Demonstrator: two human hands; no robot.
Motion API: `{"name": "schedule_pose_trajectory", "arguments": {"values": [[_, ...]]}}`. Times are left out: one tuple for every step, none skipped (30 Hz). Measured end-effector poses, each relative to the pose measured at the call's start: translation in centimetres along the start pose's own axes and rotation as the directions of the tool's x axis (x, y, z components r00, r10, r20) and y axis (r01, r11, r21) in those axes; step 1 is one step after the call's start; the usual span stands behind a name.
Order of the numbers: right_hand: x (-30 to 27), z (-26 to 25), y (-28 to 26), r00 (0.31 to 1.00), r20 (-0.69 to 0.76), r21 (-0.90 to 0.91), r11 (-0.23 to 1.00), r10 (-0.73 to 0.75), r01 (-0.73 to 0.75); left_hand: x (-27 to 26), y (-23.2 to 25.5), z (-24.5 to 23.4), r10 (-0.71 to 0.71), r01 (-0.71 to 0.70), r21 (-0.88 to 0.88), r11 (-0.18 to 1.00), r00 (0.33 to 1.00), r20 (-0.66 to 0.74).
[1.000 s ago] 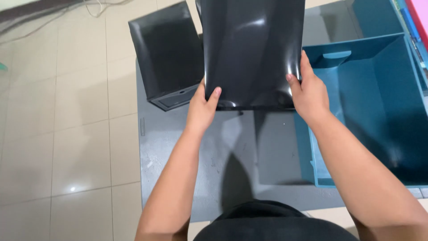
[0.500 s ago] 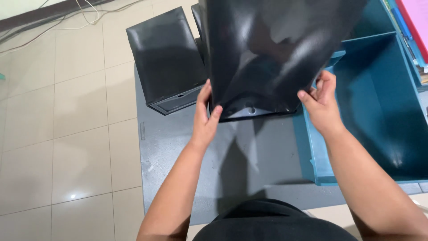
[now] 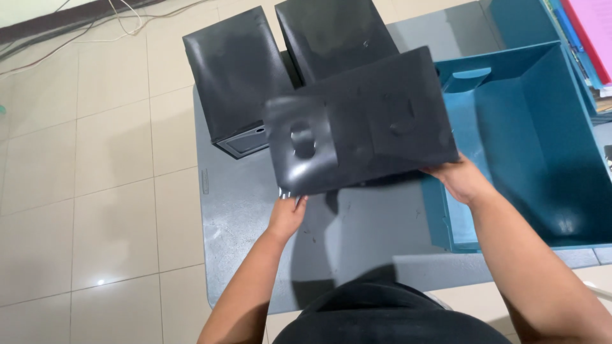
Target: The person removes folders and files from a blue plastic storage bin and places them on the table. They then pick up a stapler, a roll of tape, and small metal fasteners from the bin, placing them on the table. Finally, the person picks up several black plastic storage boxes and stacks them on the table.
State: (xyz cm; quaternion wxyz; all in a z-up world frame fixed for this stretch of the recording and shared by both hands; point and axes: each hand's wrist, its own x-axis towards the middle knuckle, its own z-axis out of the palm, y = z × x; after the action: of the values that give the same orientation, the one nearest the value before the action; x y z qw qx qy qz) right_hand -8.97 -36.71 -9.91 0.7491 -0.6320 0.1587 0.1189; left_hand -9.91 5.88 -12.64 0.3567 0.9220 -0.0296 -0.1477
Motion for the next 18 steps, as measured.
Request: {"name": "schedule_pose_trajectory", "arguments": {"values": [[0.2, -0.2, -0.1, 1.0, 0.002, -0.001, 1.0, -0.001, 0.001, 0.2, -0.4, -0.1, 0.0, 0.0, 0.0, 1.0, 1.0, -0.002], [0.4, -0.4, -0.2, 0.999, -0.038, 0.061, 0.998, 0.023, -0.02, 0.5, -0.8, -0.3, 0.06, -0.07, -0.192, 0.979, 0.997, -0.056], [0.7, -0.6, -0.4, 0.996, -0.075, 0.121, 0.992, 0.047, -0.038, 0.8, -1.2, -0.5, 0.109, -0.148, -0.373, 0.916, 0.986, -0.123], [0.3, -0.2, -2.3, 0.996, -0.072, 0.118, 0.992, 0.044, -0.035, 1.0, 0.7, -2.3, 0.109, -0.15, -0.374, 0.915, 0.986, -0.128], [-0.2, 0.2, -4.1, 0.989, -0.061, 0.144, 0.979, -0.138, 0.146, 1.0, 2.5, -4.1, 0.123, -0.199, -0.575, 0.794, 0.978, -0.168], [-0.7, 0.6, -5.8, 0.947, -0.051, 0.172, 0.932, -0.316, 0.32, 1.1, 4.2, -5.8, 0.129, -0.244, -0.741, 0.625, 0.969, -0.21], [-1.8, 1.6, -8.0, 0.949, -0.049, 0.172, 0.933, -0.313, 0.316, 1.0, 5.6, -7.0, 0.125, -0.241, -0.742, 0.625, 0.97, -0.21], [-3.0, 2.7, -10.3, 0.935, -0.04, 0.151, 0.923, -0.352, 0.354, 0.9, 6.9, -8.1, 0.137, -0.249, -0.749, 0.614, 0.968, -0.21], [-4.0, 3.6, -12.7, 0.917, -0.032, 0.13, 0.908, -0.398, 0.398, 1.1, 8.5, -9.5, 0.156, -0.263, -0.754, 0.602, 0.965, -0.212], [-3.9, 4.4, -12.9, 0.916, -0.032, 0.129, 0.907, -0.4, 0.401, 1.3, 9.5, -9.6, 0.158, -0.265, -0.753, 0.602, 0.964, -0.213], [-4.0, 5.1, -12.8, 0.92, 0.025, 0.141, 0.913, -0.39, 0.383, 1.3, 10.4, -9.6, 0.217, -0.314, -0.725, 0.613, 0.949, -0.228], [-4.0, 5.8, -12.8, 0.922, 0.082, 0.152, 0.919, -0.379, 0.364, 1.4, 11.3, -9.5, 0.275, -0.363, -0.695, 0.621, 0.931, -0.24], [-4.6, 6.5, -13.3, 0.924, 0.081, 0.15, 0.921, -0.374, 0.359, 1.6, 11.4, -8.9, 0.271, -0.357, -0.698, 0.62, 0.933, -0.236], [-5.2, 7.3, -13.8, 0.928, 0.129, 0.172, 0.929, -0.35, 0.326, 1.7, 11.4, -8.3, 0.364, -0.378, -0.721, 0.581, 0.913, -0.185], [-5.7, 8.1, -14.4, 0.927, 0.179, 0.192, 0.936, -0.329, 0.295, 1.9, 11.5, -7.8, 0.455, -0.395, -0.744, 0.538, 0.88, -0.139], [-6.0, 8.2, -14.7, 0.928, 0.18, 0.191, 0.937, -0.327, 0.293, 1.3, 11.8, -8.4, 0.453, -0.394, -0.745, 0.538, 0.881, -0.139], [-6.3, 8.2, -15.0, 0.927, 0.18, 0.152, 0.94, -0.329, 0.304, 0.9, 12.3, -9.1, 0.41, -0.334, -0.751, 0.569, 0.907, -0.093], [-6.5, 8.2, -15.5, 0.926, 0.181, 0.113, 0.942, -0.331, 0.314, 0.6, 12.9, -9.8, 0.366, -0.273, -0.753, 0.598, 0.93, -0.046]]}}
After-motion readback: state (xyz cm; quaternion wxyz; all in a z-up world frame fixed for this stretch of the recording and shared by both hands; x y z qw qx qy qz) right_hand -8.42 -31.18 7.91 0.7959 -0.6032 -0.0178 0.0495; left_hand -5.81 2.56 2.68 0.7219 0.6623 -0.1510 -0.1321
